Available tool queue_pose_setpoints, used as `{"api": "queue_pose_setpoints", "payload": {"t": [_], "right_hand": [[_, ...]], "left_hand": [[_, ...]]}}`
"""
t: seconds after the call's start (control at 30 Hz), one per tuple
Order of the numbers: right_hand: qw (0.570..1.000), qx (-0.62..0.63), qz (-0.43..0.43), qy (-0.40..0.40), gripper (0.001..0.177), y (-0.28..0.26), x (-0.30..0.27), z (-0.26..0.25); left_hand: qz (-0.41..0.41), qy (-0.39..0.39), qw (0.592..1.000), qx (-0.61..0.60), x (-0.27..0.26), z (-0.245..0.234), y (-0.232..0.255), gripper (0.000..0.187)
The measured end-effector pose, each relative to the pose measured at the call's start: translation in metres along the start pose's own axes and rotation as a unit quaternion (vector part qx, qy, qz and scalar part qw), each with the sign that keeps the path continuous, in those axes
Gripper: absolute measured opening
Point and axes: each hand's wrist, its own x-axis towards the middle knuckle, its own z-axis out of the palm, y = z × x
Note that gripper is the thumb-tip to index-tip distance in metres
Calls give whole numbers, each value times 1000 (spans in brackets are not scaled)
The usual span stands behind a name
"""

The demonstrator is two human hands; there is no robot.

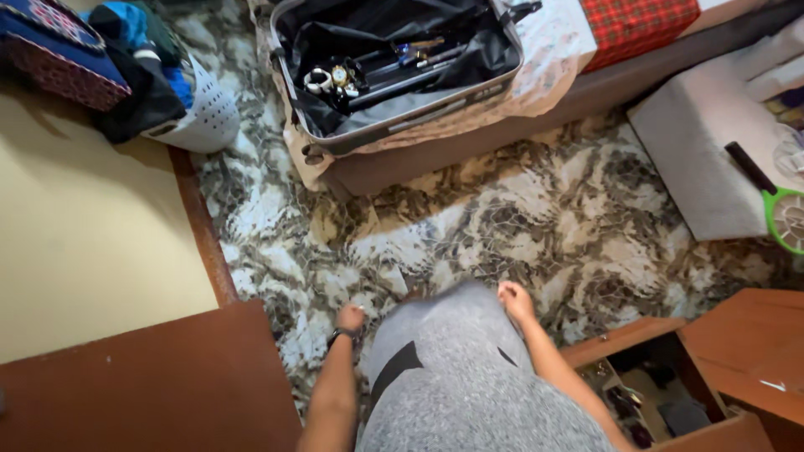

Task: The person unpacks a suitcase lying open on the bed, carrying bottles, cosmetic containers, pens and a watch to an open dresser drawer and placing the items inside, making repeated trips between the suitcase and the drawer.

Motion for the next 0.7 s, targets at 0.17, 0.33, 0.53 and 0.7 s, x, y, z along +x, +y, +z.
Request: {"api": "queue_pose_setpoints", "payload": {"t": [0.17, 0.33, 0.53, 0.7], "right_hand": [[979, -136, -128, 82, 20, -44, 79, 8], [967, -133, -185, 116, 19, -99, 225, 25], [956, -126, -242, 106, 14, -195, 407, 90], [934, -221, -276, 48, 11, -257, 515, 136]], "left_hand": [[-24, 77, 992, -101, -35, -22, -8, 44], [-124, -6, 948, -294, -34, -17, 2, 42], [-417, -3, 734, -537, 37, -3, 41, 31], [-159, 73, 920, -351, 155, -30, 94, 30]]}}
